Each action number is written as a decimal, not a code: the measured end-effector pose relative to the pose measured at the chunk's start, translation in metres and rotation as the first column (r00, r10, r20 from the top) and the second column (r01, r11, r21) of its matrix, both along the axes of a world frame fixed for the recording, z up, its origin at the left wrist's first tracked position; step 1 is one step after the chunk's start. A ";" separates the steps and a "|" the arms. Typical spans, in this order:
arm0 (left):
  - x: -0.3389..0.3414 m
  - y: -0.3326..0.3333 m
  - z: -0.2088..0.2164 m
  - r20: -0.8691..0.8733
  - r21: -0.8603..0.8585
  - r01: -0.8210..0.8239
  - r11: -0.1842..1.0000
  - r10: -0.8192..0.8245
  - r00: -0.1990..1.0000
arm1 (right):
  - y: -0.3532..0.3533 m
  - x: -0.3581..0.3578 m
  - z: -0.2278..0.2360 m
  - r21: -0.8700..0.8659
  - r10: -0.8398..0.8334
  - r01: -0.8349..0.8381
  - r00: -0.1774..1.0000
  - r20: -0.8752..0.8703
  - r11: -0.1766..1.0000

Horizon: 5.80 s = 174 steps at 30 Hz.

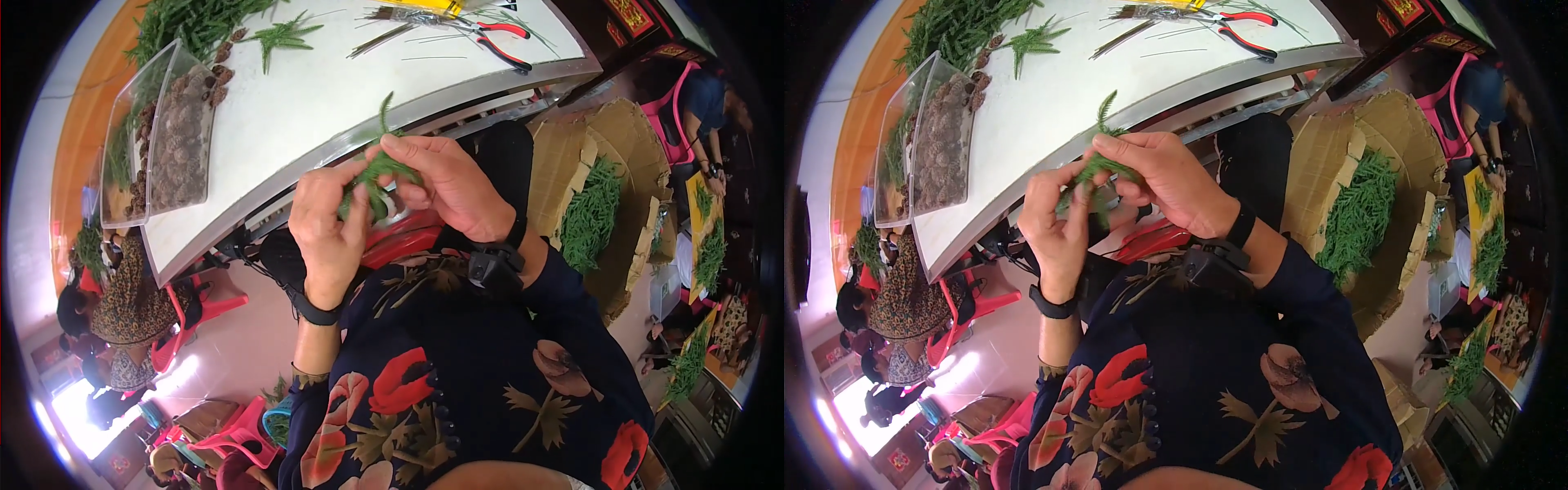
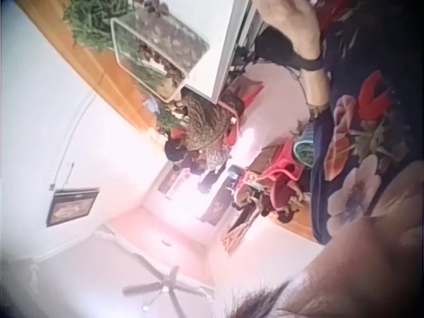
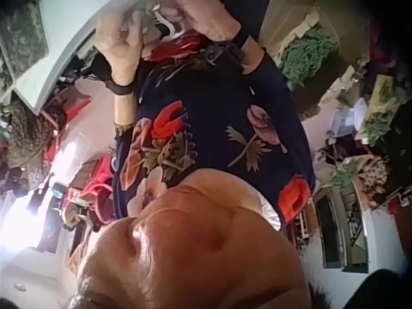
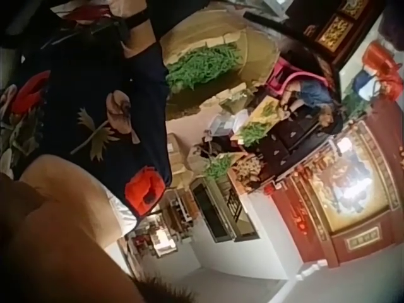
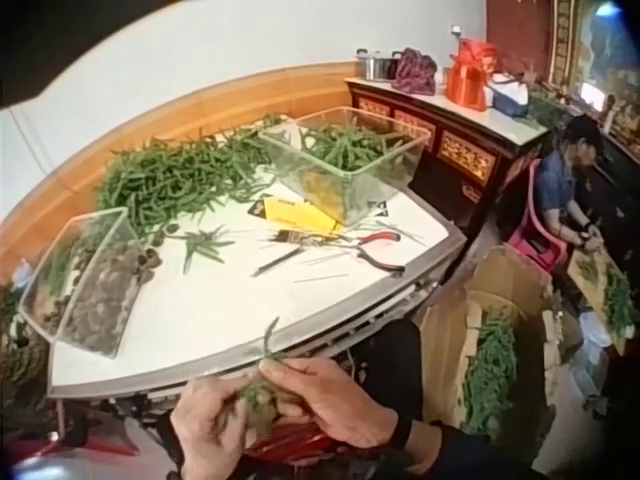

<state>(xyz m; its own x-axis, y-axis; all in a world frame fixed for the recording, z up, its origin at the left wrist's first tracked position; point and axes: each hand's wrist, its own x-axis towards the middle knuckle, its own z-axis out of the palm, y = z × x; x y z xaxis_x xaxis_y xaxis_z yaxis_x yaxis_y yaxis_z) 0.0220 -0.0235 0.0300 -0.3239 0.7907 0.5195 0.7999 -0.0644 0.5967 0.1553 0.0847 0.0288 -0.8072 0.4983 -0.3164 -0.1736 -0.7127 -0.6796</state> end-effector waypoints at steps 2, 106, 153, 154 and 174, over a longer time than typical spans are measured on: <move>-0.002 -0.003 -0.006 0.251 -0.026 -0.016 1.000 0.022 0.968 | 0.000 0.002 0.003 0.068 0.045 -0.048 0.998 0.053 0.997; -0.011 0.005 -0.030 0.989 -0.091 -0.017 0.996 0.093 0.112 | -0.002 0.004 -0.033 0.570 -0.170 0.000 0.954 0.245 0.822; 0.014 -0.001 -0.015 -0.251 0.092 -0.026 0.995 0.048 0.967 | -0.014 -0.002 -0.023 0.466 -0.071 0.053 0.997 0.023 0.883; 0.015 -0.001 -0.014 -0.229 0.133 -0.057 0.989 0.086 0.970 | -0.011 0.000 -0.024 0.482 -0.081 0.053 0.996 0.037 0.875; 0.003 0.003 -0.021 0.966 -0.054 -0.021 0.998 0.058 0.251 | -0.007 0.010 -0.026 0.508 -0.064 -0.024 0.986 0.156 0.861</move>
<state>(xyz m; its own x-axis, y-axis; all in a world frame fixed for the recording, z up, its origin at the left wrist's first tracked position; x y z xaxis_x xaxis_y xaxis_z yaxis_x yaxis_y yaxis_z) 0.0254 -0.0207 0.0092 -0.6007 0.7672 -0.2248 -0.3751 -0.0222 0.9267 0.1657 0.0773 0.0026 -0.7549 0.6406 -0.1406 -0.0403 -0.2592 -0.9650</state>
